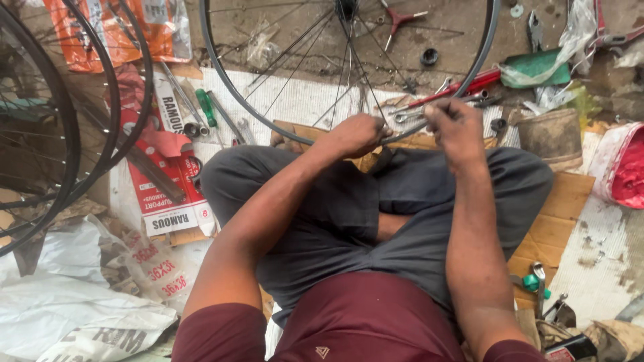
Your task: The person sits on the floor and works on a bicycle wheel, using a spoke wrench to tighten the spokes. They rotate the wheel to access different sections and continue adjusting the tension of the spokes.
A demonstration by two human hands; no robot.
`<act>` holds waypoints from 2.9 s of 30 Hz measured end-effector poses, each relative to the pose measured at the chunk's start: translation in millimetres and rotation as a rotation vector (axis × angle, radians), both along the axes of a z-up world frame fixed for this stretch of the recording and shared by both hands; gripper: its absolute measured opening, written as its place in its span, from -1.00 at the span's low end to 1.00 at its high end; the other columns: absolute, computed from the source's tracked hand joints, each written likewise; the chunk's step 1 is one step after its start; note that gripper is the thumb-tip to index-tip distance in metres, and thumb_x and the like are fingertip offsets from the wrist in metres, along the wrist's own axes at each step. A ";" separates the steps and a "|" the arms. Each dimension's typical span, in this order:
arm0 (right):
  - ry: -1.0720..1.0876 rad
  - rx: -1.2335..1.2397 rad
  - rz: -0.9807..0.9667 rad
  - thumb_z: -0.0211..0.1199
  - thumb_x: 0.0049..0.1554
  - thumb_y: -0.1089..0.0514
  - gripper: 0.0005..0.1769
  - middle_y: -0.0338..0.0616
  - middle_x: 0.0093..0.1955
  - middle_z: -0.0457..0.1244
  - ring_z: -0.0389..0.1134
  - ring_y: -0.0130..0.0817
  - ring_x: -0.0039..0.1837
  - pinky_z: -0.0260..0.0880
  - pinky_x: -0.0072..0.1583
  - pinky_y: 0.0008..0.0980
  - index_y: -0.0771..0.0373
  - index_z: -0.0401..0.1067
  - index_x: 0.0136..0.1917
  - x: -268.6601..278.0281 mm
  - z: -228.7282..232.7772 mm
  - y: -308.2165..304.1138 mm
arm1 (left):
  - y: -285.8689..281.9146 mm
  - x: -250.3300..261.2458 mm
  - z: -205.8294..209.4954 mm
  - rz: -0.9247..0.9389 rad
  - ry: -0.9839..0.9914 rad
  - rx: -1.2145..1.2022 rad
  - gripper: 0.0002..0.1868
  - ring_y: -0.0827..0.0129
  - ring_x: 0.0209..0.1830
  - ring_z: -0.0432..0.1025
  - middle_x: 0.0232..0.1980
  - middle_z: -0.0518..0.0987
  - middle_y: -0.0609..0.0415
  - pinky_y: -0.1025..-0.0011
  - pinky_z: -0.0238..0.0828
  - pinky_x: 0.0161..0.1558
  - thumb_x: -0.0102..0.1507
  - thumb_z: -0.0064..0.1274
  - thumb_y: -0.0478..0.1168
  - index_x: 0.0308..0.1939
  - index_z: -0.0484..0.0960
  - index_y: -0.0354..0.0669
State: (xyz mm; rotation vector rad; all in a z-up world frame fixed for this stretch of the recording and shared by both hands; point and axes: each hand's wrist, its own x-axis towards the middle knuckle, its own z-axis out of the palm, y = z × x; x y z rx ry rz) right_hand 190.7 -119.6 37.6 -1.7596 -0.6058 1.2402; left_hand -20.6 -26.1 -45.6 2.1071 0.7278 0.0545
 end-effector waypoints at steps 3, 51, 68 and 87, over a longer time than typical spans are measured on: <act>-0.097 0.143 0.106 0.36 0.27 0.18 -0.88 -0.33 -0.26 0.28 0.22 -0.60 -0.25 0.18 -0.22 -0.55 0.29 0.56 -0.02 1.3 -16.8 52.8 | 7.7 -8.6 12.7 -0.090 0.097 -0.010 -0.56 -0.23 -0.21 0.50 -0.30 0.63 -0.29 -0.07 0.40 -0.13 0.34 -0.04 0.06 -0.37 0.68 -0.23; 1.098 0.525 -0.287 0.27 0.30 0.15 -0.81 -0.39 -0.44 -0.06 -0.05 -0.46 -0.38 -0.06 -0.33 -0.37 0.11 0.38 -0.17 -81.3 -184.7 256.0 | 106.9 -12.8 27.8 1.014 -0.018 -0.265 -0.71 -0.06 -0.07 0.59 -0.15 0.71 -0.17 0.11 0.48 -0.01 0.11 0.02 -0.19 -0.14 0.69 -0.16; 1.054 0.358 -0.497 0.14 0.27 0.11 -0.83 -0.38 -0.50 0.00 0.01 -0.46 -0.43 0.02 -0.35 -0.39 0.18 0.48 -0.10 -74.8 -158.4 263.6 | 107.7 -8.4 31.0 1.149 -0.190 -0.405 -0.84 0.25 -0.44 0.59 -0.46 0.66 -0.02 0.25 0.49 -0.30 0.17 0.09 -0.22 -0.29 0.63 -0.27; -1.153 0.408 0.573 0.47 0.14 0.11 -0.81 -0.04 -0.33 0.38 0.40 -0.21 -0.22 0.33 0.24 0.04 0.20 0.60 -0.27 -67.1 -90.4 210.7 | 106.9 -8.9 2.7 1.017 -0.806 -0.760 -0.84 0.48 -0.43 0.42 -0.36 0.59 0.12 0.49 0.34 -0.43 0.33 0.11 -0.31 -0.09 0.64 -0.37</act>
